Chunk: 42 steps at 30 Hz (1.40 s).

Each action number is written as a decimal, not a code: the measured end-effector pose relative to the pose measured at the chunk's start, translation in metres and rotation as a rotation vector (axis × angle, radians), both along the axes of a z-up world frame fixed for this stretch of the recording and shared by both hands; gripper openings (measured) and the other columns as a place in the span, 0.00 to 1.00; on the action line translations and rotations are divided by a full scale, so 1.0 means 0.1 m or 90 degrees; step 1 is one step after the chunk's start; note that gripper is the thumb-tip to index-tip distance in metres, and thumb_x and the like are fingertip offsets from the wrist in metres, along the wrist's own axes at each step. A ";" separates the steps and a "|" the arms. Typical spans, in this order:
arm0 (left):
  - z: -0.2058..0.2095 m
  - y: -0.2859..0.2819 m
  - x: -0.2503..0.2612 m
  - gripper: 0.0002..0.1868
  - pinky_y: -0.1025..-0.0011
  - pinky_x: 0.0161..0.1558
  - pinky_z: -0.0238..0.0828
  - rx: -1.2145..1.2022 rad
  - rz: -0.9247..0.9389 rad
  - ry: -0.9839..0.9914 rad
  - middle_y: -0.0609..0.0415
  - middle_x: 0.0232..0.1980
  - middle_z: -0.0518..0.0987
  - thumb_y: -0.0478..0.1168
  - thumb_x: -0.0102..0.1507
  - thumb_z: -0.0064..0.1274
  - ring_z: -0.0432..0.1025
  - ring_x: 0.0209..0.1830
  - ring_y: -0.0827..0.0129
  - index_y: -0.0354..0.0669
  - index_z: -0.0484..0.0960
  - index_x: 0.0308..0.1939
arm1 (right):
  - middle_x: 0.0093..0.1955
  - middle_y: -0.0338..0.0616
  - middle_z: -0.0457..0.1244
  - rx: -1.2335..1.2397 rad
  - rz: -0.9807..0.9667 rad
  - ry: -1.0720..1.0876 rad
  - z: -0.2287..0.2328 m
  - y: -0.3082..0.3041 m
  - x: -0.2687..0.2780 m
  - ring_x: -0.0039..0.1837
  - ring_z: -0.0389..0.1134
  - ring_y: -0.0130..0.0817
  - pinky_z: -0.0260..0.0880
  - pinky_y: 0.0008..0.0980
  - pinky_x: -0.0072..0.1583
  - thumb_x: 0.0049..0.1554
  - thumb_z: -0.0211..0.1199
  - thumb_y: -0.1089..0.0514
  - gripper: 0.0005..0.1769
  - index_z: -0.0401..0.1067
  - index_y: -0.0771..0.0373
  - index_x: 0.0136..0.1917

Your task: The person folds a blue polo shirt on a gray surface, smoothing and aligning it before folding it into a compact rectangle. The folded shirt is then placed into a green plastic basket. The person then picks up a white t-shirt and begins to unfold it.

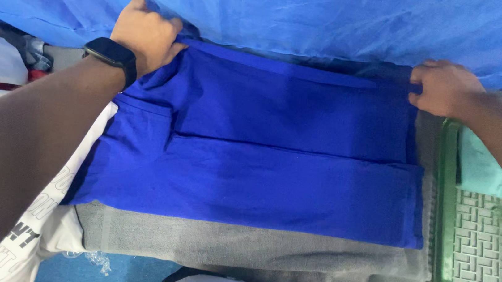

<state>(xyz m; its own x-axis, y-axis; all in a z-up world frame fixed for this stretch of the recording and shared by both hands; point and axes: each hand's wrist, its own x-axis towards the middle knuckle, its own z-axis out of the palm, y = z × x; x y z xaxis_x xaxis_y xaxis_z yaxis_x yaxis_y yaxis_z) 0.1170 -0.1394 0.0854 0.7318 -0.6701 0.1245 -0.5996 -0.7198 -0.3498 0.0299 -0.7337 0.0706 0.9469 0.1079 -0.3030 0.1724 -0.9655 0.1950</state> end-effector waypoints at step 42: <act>-0.81 -3.81 -1.84 0.45 0.32 0.70 0.40 -0.098 -0.318 0.474 0.53 0.83 0.48 0.66 0.62 0.49 0.44 0.81 0.49 0.54 0.55 0.77 | 0.56 0.45 0.69 0.394 0.073 -0.205 0.31 -0.06 -1.53 0.56 0.71 0.44 0.73 0.41 0.58 0.57 0.68 0.57 0.13 0.80 0.60 0.54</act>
<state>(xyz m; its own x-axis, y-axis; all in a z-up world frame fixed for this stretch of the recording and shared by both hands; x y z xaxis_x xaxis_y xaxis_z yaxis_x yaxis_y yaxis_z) -0.0671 -0.5206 0.0042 0.2874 -0.9460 -0.1500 -0.8869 -0.3220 0.3311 -0.1233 -0.7397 0.1020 0.9517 0.2739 0.1389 0.3051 -0.8946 -0.3265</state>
